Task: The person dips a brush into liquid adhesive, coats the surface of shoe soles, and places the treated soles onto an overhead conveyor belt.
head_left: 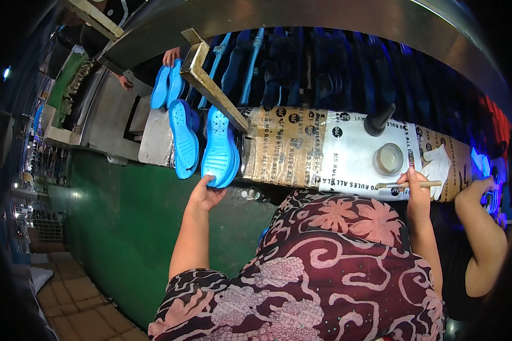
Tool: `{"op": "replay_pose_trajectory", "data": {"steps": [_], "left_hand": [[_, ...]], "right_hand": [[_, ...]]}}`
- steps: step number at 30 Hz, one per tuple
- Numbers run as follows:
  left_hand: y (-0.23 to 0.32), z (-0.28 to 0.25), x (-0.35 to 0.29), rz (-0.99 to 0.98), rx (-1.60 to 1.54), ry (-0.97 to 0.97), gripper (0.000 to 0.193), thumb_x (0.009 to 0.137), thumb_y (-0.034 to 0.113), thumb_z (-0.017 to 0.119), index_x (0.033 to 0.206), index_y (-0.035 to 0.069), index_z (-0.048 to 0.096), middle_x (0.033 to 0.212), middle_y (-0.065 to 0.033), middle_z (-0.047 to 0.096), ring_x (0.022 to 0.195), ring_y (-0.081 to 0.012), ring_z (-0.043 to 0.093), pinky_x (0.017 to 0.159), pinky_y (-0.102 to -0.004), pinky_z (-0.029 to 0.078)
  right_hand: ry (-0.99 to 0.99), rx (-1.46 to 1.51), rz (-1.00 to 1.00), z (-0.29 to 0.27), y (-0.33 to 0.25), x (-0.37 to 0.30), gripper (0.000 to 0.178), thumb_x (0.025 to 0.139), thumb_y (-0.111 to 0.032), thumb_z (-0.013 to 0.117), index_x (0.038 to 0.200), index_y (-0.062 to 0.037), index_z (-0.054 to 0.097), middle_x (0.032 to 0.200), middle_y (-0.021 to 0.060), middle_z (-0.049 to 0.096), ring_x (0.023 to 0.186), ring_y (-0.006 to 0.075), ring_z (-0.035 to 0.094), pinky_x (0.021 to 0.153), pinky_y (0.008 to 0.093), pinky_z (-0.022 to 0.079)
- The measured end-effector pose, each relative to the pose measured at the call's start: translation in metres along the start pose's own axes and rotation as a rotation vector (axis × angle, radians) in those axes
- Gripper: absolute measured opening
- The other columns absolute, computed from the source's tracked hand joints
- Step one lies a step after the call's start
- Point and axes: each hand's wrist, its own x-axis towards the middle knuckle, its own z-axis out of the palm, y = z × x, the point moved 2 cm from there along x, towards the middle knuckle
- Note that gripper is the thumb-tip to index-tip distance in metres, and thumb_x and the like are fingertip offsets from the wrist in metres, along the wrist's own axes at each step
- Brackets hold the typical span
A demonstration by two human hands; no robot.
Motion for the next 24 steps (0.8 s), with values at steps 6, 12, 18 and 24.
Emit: {"op": "replay_pose_trajectory", "data": {"steps": [6,12,18,24], "left_hand": [[0.007,0.011,0.000,0.074,-0.108,0.040,0.042,0.076,0.020,0.064,0.116,0.011,0.052,0.110,-0.0061,0.058,0.099,-0.0236,0.056,0.083,-0.0377,0.047],[0.005,0.002,0.009,0.093,-0.101,0.017,0.044,0.077,0.016,0.061,0.119,0.008,0.048,0.117,-0.0090,0.054,0.104,-0.0250,0.054,0.087,-0.0386,0.045],[-0.005,-0.006,-0.005,0.087,0.027,0.042,0.041,0.077,0.010,0.058,0.116,0.007,0.049,0.111,-0.0090,0.054,0.098,-0.0237,0.054,0.084,-0.0378,0.045],[0.004,-0.005,-0.007,0.119,-0.197,-0.111,0.051,0.082,0.042,0.051,0.119,0.006,0.048,0.113,-0.0092,0.055,0.106,-0.0263,0.054,0.087,-0.0419,0.047]], "right_hand": [[0.005,0.008,0.001,0.000,-0.002,0.002,0.040,0.096,-0.030,0.046,0.071,-0.0005,0.059,0.066,0.0036,0.054,0.064,0.0103,0.048,0.063,0.0245,0.038],[-0.012,0.028,0.031,0.000,0.003,0.003,0.041,0.096,-0.030,0.046,0.071,-0.0006,0.059,0.067,0.0037,0.055,0.065,0.0104,0.048,0.064,0.0241,0.037],[0.024,0.049,0.049,0.000,0.004,0.003,0.040,0.096,-0.031,0.046,0.072,-0.0010,0.058,0.068,0.0038,0.055,0.065,0.0105,0.047,0.064,0.0240,0.037],[0.026,0.055,0.077,0.003,0.003,0.006,0.040,0.095,-0.033,0.047,0.071,-0.0021,0.058,0.069,0.0036,0.055,0.066,0.0105,0.047,0.066,0.0237,0.037]]}}
